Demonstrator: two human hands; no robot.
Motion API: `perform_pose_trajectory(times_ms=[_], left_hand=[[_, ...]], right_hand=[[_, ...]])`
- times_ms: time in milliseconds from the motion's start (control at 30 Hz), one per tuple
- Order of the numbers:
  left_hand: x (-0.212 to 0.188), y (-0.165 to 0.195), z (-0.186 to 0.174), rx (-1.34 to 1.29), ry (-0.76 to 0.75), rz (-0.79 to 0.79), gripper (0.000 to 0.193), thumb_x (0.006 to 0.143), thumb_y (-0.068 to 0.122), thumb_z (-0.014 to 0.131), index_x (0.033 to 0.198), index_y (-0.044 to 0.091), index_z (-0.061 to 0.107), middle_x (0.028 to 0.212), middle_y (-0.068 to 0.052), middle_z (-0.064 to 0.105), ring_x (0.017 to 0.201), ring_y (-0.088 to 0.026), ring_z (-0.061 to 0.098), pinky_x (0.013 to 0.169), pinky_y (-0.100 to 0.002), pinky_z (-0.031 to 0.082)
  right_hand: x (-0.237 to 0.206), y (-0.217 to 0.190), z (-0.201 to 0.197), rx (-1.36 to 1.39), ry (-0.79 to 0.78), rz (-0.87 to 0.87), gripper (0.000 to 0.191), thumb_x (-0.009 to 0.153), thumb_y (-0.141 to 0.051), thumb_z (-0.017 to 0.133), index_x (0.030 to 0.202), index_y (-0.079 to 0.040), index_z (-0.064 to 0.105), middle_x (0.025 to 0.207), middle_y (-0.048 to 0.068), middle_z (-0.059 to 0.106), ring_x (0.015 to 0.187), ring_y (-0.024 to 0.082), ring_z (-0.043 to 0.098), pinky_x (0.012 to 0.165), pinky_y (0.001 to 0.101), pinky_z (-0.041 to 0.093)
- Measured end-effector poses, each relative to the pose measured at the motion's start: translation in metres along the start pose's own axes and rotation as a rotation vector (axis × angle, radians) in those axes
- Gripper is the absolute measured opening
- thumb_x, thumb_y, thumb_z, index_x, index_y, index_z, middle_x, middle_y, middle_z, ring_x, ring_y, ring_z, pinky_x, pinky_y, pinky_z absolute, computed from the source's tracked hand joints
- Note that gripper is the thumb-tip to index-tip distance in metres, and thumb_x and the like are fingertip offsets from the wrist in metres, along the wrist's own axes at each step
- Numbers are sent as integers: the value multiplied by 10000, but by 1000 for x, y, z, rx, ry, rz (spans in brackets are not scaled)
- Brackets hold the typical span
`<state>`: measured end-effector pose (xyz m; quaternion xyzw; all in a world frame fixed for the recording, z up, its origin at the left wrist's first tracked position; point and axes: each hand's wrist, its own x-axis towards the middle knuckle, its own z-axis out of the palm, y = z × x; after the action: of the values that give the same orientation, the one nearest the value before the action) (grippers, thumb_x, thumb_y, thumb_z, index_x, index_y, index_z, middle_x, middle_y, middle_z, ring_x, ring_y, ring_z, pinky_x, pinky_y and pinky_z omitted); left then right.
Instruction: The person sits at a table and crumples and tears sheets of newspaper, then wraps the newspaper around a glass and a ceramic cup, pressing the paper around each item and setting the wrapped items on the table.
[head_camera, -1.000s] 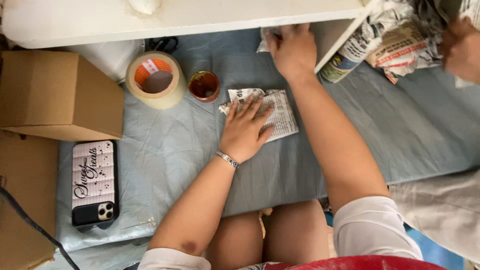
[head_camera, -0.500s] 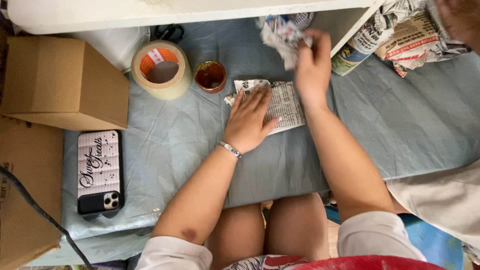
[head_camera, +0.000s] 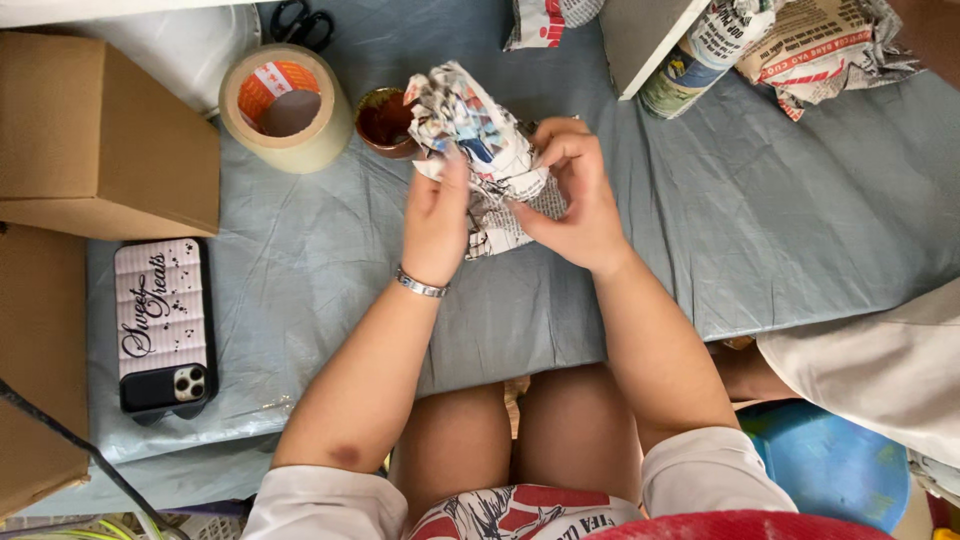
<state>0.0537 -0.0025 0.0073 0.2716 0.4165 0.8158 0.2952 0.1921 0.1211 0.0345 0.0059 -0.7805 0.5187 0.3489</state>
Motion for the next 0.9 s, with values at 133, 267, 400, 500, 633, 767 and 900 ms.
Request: perform_pose_trajectory(times_ms=[133, 267, 400, 500, 633, 767, 900], left_hand=[[-1, 4, -5, 166, -53, 65, 344, 1145, 277, 571, 1315, -11, 651, 1179, -26, 714, 1072, -87, 637, 968, -263, 528], [-7, 8, 5, 401, -45, 77, 347, 1098, 272, 581, 1324, 25, 672, 1149, -44, 757, 1059, -85, 682, 939, -256, 555], [-4, 30, 12, 566, 5, 133, 314, 1069, 226, 618, 1316, 45, 686, 1155, -78, 788, 1087, -120, 749, 954, -270, 575], [-4, 53, 13, 529, -69, 339, 409, 1025, 166, 654, 1402, 40, 558, 1357, -103, 655, 1206, -161, 675, 1079, -313, 533], [-3, 70, 13, 675, -220, 592, 339, 990, 119, 717, 1318, 112, 631, 1406, -160, 547, 1287, -239, 603, 1111, -348, 505], [-2, 68, 15, 823, -229, 596, 263, 988, 117, 752, 1237, 141, 671, 1293, -113, 649, 1221, -250, 627, 1067, -363, 515], [-1, 61, 11, 790, -211, 586, 259, 981, 172, 785, 1168, 103, 619, 1266, -74, 689, 1140, -258, 664, 993, -368, 525]], right_hand=[[4, 1, 4, 83, -71, 38, 741, 886, -50, 887, 1346, -152, 315, 1349, 55, 397, 1282, 141, 455, 1066, 301, 482], [5, -3, 12, 17, -6, 134, 894, 830, -117, 886, 1513, -57, 312, 1446, 56, 496, 1381, 177, 501, 1173, 357, 444], [6, -12, 5, -19, 20, 272, 612, 915, -103, 845, 1438, -29, 537, 1344, 18, 646, 1282, 150, 598, 1128, 330, 494], [9, -16, -3, -293, 115, 160, 488, 902, -67, 866, 1331, -40, 635, 1245, 45, 654, 1195, 183, 618, 1049, 337, 507], [15, -18, -9, -606, 153, -36, 490, 796, 23, 778, 1264, -61, 660, 1250, 90, 692, 1227, 292, 634, 1079, 413, 468], [19, -20, -6, -717, 114, -114, 456, 838, -7, 798, 1268, -56, 654, 1305, 97, 683, 1270, 324, 607, 1105, 423, 407], [21, -23, -4, -819, 96, -144, 465, 815, 23, 768, 1264, -64, 678, 1306, 78, 685, 1272, 300, 599, 1086, 411, 387]])
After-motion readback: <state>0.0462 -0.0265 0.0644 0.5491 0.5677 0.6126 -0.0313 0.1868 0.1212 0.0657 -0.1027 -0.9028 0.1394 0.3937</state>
